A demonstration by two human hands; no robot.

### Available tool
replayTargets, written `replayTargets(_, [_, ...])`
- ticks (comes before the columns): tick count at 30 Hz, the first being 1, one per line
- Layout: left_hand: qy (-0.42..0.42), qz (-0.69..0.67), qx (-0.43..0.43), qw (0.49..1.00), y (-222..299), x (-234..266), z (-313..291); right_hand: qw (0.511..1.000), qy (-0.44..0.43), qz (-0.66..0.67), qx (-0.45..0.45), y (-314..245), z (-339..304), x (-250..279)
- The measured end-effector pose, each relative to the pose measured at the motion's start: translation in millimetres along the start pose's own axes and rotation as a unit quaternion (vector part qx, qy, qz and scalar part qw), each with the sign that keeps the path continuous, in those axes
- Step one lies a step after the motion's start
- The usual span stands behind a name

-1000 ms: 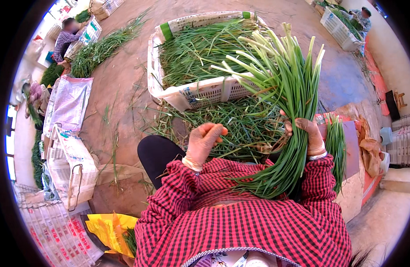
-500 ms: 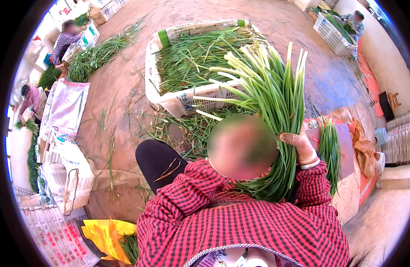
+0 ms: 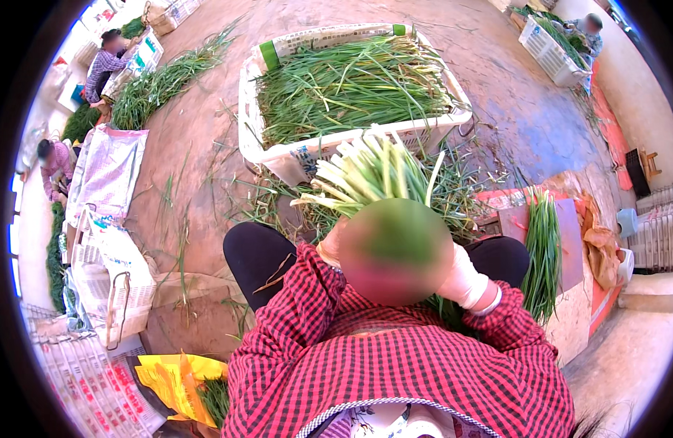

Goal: The person peels and sorts green onions by hand, removes individual stalks from a bundle, and ties a finished bundle together with a red tie.

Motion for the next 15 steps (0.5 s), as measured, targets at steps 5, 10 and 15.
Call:
replayTargets(5, [0.206, 0.052, -0.132, 0.968, 80.7, -89.4, 39.3, 0.626, 0.114, -0.75, 0.181, -19.3, -25.4, -36.3])
replayTargets(10, [0.26, 0.011, -0.103, 0.96, 82.9, -60.9, 23.7, 0.821, 0.053, -0.548, 0.148, -5.9, -17.9, -27.4])
replayTargets(15, [0.195, -0.009, -0.138, 0.971, 86.9, -80.7, 39.2, 0.866, -0.012, -0.483, 0.131, 0.5, -15.5, -23.8])
Point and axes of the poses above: each hand's wrist, its own z-axis towards the middle knuckle, its own x-axis out of the back of the hand, y = z × x, the point moved 10 cm from there along z, towards the middle knuckle, and after that the axes turned 7 degrees about -x, right-handed, at the moved point
